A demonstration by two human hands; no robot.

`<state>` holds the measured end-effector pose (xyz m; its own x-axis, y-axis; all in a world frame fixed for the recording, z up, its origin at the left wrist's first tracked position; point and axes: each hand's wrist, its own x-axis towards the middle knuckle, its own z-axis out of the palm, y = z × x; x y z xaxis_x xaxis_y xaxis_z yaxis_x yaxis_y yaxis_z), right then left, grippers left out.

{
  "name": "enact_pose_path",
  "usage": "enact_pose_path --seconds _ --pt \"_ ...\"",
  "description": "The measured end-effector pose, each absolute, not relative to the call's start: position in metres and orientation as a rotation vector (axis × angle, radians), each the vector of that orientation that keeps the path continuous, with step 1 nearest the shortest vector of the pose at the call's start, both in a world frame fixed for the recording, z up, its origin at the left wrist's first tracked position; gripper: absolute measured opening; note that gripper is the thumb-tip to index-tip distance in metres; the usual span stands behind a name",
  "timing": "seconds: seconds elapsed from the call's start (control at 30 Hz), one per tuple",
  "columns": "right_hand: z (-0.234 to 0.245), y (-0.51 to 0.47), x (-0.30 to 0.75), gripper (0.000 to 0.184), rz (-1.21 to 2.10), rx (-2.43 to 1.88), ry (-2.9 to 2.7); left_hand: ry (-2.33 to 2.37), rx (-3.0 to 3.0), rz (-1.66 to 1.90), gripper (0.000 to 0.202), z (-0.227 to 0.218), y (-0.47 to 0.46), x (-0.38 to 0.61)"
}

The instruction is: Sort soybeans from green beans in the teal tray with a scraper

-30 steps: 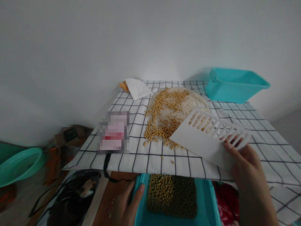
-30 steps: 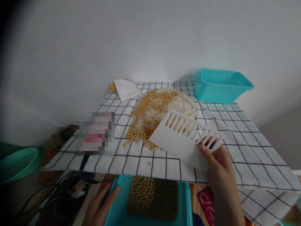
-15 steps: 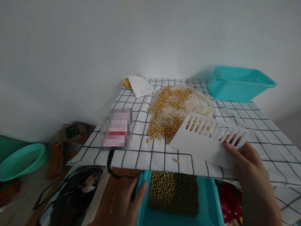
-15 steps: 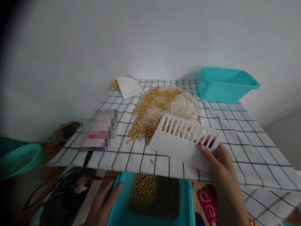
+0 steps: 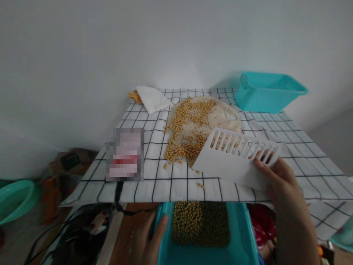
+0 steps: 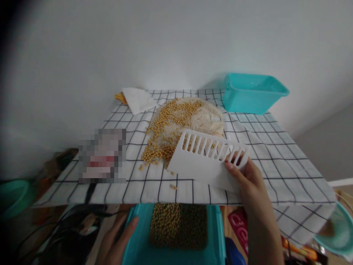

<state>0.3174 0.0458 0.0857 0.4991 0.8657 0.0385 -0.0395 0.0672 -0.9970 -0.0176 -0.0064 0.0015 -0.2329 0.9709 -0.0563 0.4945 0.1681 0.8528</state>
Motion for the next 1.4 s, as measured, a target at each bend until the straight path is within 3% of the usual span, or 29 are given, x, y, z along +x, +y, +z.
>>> enact_pose_path --seconds 0.5,0.7,0.97,1.1,1.4 --pt "0.092 0.047 0.311 0.023 0.718 -1.27 -0.803 1.774 1.216 0.815 0.039 0.002 0.007 -0.024" --pt "0.091 0.048 0.313 0.021 0.729 -1.298 -0.807 1.828 1.158 0.804 0.051 -0.002 0.007 -0.017" --pt "0.09 0.047 0.315 0.022 0.692 -1.353 -0.857 1.794 1.189 0.901 0.047 -0.006 0.004 -0.014" --pt "0.087 0.047 0.317 0.026 0.681 -1.37 -0.877 1.756 1.073 0.798 0.052 0.002 0.005 -0.014" --pt "0.086 0.044 0.317 0.03 0.716 -1.358 -0.853 1.735 1.069 0.925 0.045 0.021 0.004 0.005"
